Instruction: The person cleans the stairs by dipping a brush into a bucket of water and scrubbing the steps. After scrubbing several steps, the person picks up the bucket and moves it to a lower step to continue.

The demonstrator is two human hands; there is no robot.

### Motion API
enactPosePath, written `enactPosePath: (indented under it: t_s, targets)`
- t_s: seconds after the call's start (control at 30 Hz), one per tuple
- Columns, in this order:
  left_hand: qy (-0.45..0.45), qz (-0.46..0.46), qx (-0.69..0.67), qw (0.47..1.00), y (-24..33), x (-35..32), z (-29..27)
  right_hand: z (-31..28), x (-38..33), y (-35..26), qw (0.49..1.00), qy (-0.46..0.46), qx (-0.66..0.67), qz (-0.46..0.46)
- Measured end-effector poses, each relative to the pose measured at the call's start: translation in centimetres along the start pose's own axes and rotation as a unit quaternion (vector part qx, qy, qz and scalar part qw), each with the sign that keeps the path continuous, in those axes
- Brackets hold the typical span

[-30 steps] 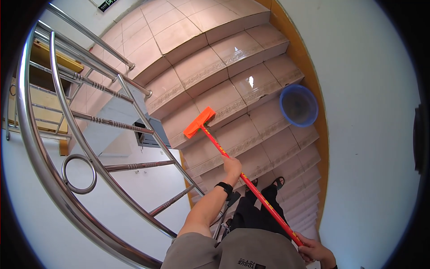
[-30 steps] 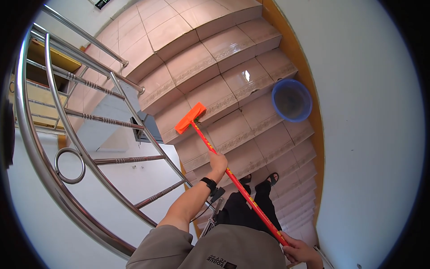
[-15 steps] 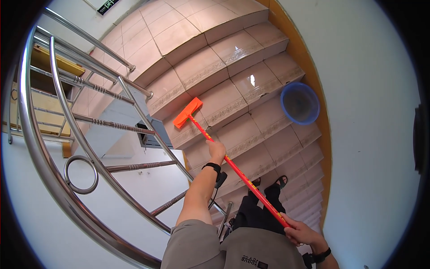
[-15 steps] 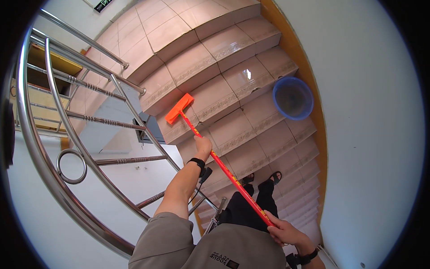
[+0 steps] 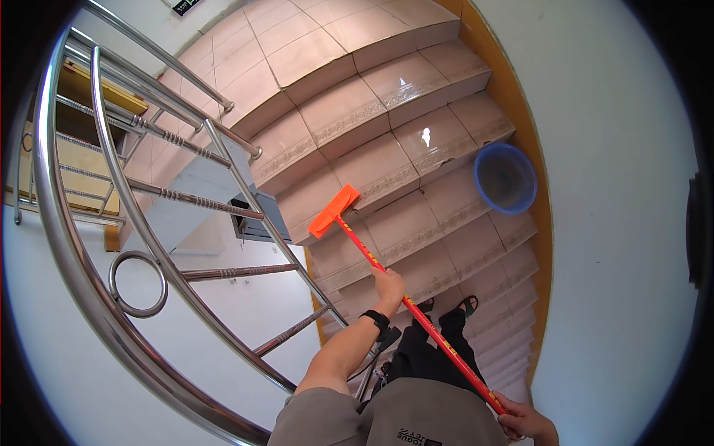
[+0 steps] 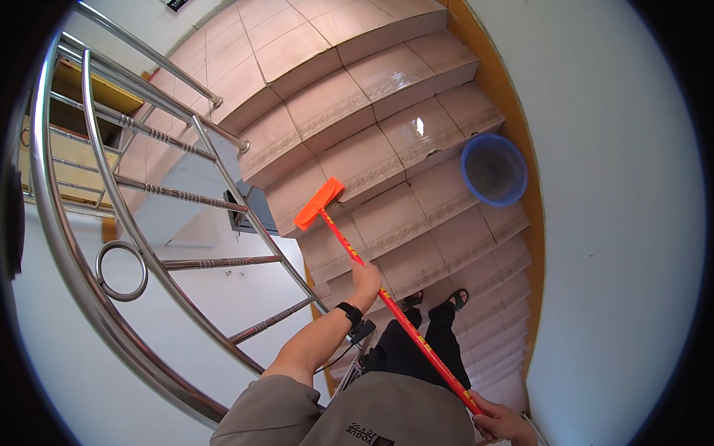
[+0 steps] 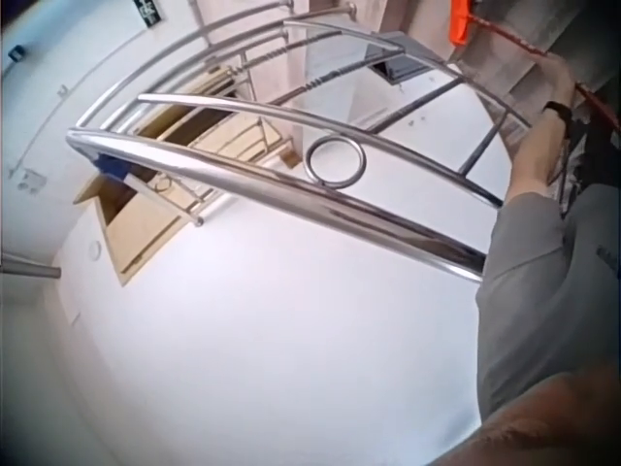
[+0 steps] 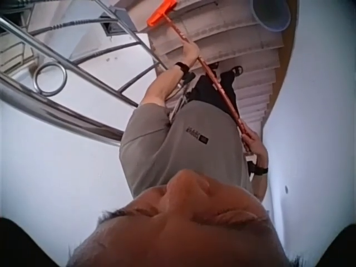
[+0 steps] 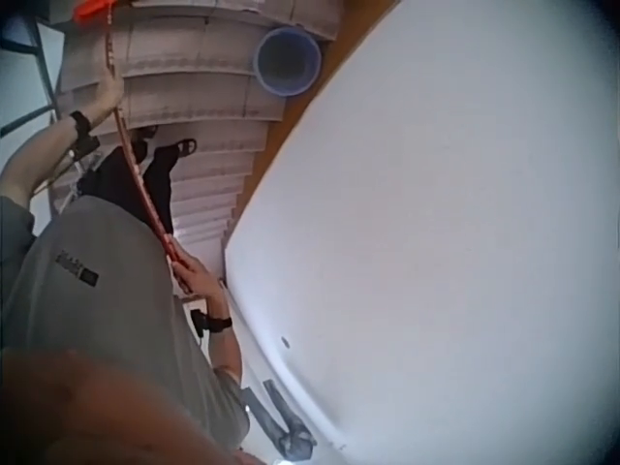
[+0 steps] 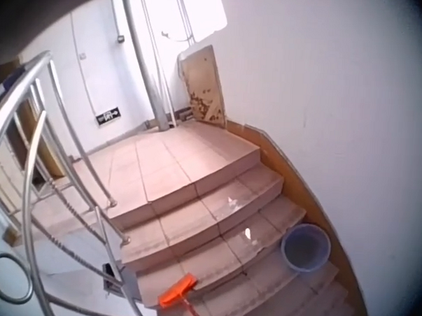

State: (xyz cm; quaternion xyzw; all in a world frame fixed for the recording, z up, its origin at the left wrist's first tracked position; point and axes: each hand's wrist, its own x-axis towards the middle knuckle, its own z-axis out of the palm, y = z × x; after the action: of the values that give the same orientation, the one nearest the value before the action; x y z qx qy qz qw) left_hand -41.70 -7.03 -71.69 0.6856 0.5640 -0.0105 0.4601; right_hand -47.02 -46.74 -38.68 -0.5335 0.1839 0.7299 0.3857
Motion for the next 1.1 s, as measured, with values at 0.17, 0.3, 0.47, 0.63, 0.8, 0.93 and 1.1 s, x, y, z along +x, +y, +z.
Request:
enactPosePath:
  t_s: [0.17,0.3,0.47,0.63,0.8,0.93,1.1]
  targets:
    - [0.024,0.023,0.024,0.999,1.2,4.7,-1.3,0.8,2.4,-2.7,0.997,-0.003,-0.048,-0.066]
    - [0.043,0.048,-0.015,0.998,1.5,10.0,-2.8,2.3,4.2,-7.2,0.99,-0.023,-0.092,-0.102]
    - [0.055,0.034,0.001,0.998,1.1,14.5,-4.1,3.5,5.9,-9.1,0.988,-0.03,-0.098,-0.118]
    - [0.037,0.011,-0.006,0.999,2.0,16.0,-4.9,4.3,6.4,-10.3,0.983,-0.025,-0.114,-0.142]
    - [0.055,0.021,0.002,0.998,1.4,13.2,-4.4,2.6,6.0,-8.3,0.981,-0.028,-0.124,-0.145]
    - [0.033,0.016,0.003,0.999,0.0,9.1,-3.0,1.1,4.5,-5.2,0.987,-0.029,-0.096,-0.122]
    - [0.045,0.016,0.002,0.999,-1.1,3.4,-0.5,-0.9,2.2,-0.8,0.993,-0.021,-0.079,-0.084]
